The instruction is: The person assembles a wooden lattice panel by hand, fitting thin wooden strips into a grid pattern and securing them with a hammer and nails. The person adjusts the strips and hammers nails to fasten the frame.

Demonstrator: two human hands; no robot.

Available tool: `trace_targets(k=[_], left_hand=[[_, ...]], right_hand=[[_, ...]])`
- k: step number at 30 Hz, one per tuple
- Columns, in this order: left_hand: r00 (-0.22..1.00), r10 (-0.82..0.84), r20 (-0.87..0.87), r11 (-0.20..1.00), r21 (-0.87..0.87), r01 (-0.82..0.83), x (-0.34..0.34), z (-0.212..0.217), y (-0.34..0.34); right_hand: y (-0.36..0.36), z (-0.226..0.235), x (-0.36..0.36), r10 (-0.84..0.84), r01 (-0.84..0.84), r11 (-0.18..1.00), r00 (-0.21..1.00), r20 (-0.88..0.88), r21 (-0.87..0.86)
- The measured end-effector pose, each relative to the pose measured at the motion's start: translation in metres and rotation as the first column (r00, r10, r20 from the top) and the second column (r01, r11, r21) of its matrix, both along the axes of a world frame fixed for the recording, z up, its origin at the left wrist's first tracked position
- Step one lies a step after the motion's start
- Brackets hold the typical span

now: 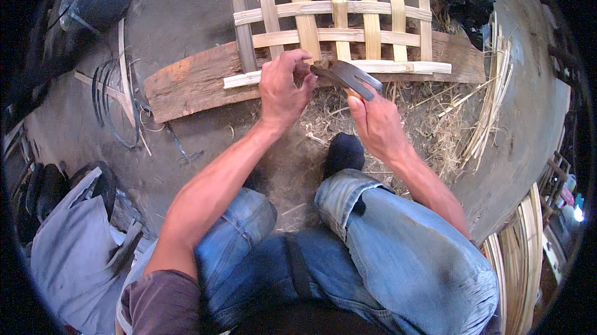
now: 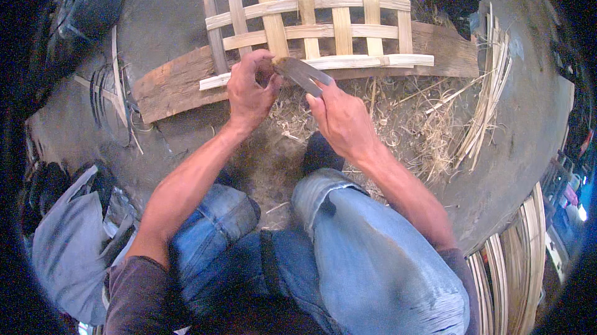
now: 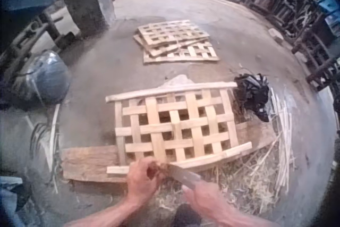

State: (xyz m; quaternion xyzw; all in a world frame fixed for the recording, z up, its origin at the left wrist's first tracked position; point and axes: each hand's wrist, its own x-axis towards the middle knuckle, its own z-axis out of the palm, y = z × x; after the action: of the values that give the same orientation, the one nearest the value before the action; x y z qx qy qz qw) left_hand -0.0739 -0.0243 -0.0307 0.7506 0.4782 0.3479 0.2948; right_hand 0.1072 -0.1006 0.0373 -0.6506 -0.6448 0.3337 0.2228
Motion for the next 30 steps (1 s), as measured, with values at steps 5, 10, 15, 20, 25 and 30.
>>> trace_targets(k=[5,10,15,20,25,30], left_hand=[[0.999,0.037,0.021,0.999,-0.012,-0.036,0.003,-0.002,-0.001],[0.999,0.042,0.005,0.997,-0.061,-0.041,-0.002,-0.003,-0.003],[0.999,0.031,-0.038,0.999,-0.025,-0.032,-0.001,-0.001,-0.002],[0.999,-0.011,0.032,0.999,-0.041,0.013,-0.003,-0.002,-0.001],[0.997,-0.082,-0.009,0.997,-0.002,0.082,-0.021,0.010,0.009],[0.936,-0.287,-0.202,0.949,0.071,0.306,-0.047,0.013,0.032]], right_hand=[[0.001,-0.013,-0.003,0.043,-0.045,0.991,0.999,0.017,0.128],[0.004,0.002,-0.002,0.010,-0.011,0.999,1.000,0.008,0.047],[0.000,-0.002,0.003,0.019,-0.019,1.000,0.999,0.042,-0.004],[-0.006,-0.001,0.008,-0.043,0.043,0.998,0.999,0.005,0.046],[-0.017,-0.005,0.011,-0.079,0.079,0.995,0.997,-0.007,0.068],[-0.014,-0.004,0.013,0.009,-0.010,0.999,1.000,0.019,0.047]])
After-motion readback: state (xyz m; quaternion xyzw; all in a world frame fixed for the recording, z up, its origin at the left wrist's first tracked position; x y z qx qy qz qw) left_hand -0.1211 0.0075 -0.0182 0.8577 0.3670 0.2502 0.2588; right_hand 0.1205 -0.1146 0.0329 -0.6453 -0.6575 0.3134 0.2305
